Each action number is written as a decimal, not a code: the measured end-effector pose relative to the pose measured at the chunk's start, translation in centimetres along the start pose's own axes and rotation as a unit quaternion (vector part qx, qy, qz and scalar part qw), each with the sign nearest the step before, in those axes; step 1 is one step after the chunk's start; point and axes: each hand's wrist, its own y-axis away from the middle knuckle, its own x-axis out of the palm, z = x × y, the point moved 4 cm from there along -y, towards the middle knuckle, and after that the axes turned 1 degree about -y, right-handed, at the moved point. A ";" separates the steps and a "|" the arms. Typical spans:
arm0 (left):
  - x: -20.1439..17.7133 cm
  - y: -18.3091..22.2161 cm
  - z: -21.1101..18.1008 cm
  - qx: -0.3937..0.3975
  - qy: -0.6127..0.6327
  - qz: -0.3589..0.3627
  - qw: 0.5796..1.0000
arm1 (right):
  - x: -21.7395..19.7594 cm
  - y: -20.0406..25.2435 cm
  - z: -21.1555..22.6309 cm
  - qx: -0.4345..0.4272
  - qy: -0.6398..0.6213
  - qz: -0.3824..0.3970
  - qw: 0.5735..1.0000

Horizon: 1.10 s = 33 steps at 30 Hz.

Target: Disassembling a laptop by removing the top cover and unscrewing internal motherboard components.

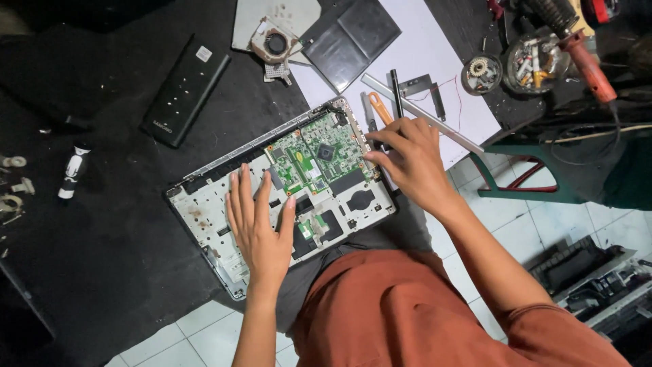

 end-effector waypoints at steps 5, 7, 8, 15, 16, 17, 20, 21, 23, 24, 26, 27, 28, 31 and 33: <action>0.1 0.0 -0.1 0.009 -0.015 -0.003 1.000 | 0.3 0.1 -0.4 -0.011 -0.007 -0.001 1.000; 0.2 0.0 -0.1 0.014 -0.018 -0.006 1.000 | 0.3 0.1 -0.4 -0.010 -0.002 0.000 1.000; 0.2 0.0 -0.1 0.014 -0.018 -0.009 1.000 | 0.4 0.1 -0.6 -0.018 0.009 0.000 1.000; 0.3 0.0 0.1 0.015 -0.006 -0.024 1.000 | 0.5 -0.3 -0.3 -0.016 0.017 0.003 1.000; 0.3 0.0 0.1 0.015 -0.007 -0.022 1.000 | 0.5 -0.1 -0.5 -0.014 0.017 0.003 1.000; 0.3 0.0 0.1 0.012 -0.001 -0.019 1.000 | 0.5 0.0 -0.6 -0.022 0.018 0.003 1.000; 0.2 0.0 -0.2 0.007 0.004 -0.010 1.000 | 0.6 0.2 -0.9 -0.028 0.017 0.002 0.999; 0.1 0.0 -0.3 0.005 0.003 -0.005 1.000 | 0.6 0.2 -0.9 -0.028 0.016 0.002 0.999; 0.2 0.0 -0.2 0.010 -0.001 -0.005 1.000 | 0.5 0.2 -0.9 -0.026 0.016 0.000 1.000; 0.2 0.1 -0.1 0.015 -0.005 -0.005 1.000 | 0.6 0.3 -0.8 -0.023 0.016 -0.001 1.000; 0.2 0.0 -0.2 0.011 0.001 -0.009 1.000 | 0.8 0.3 -0.9 -0.021 0.013 0.000 1.000; 0.2 -0.1 -0.2 0.008 0.007 -0.015 1.000 | 0.9 0.3 -1.0 -0.021 0.010 0.001 1.000; 0.3 0.0 -0.1 0.008 0.007 -0.013 1.000 | 0.8 0.3 -0.9 -0.019 0.010 0.002 1.000; 0.4 0.0 0.1 0.007 0.010 -0.017 1.000 | 0.6 0.1 -0.9 -0.024 0.032 0.004 0.999; 0.4 0.0 0.1 -0.001 0.014 -0.012 1.000 | 0.7 0.1 -1.0 -0.045 0.042 -0.011 0.998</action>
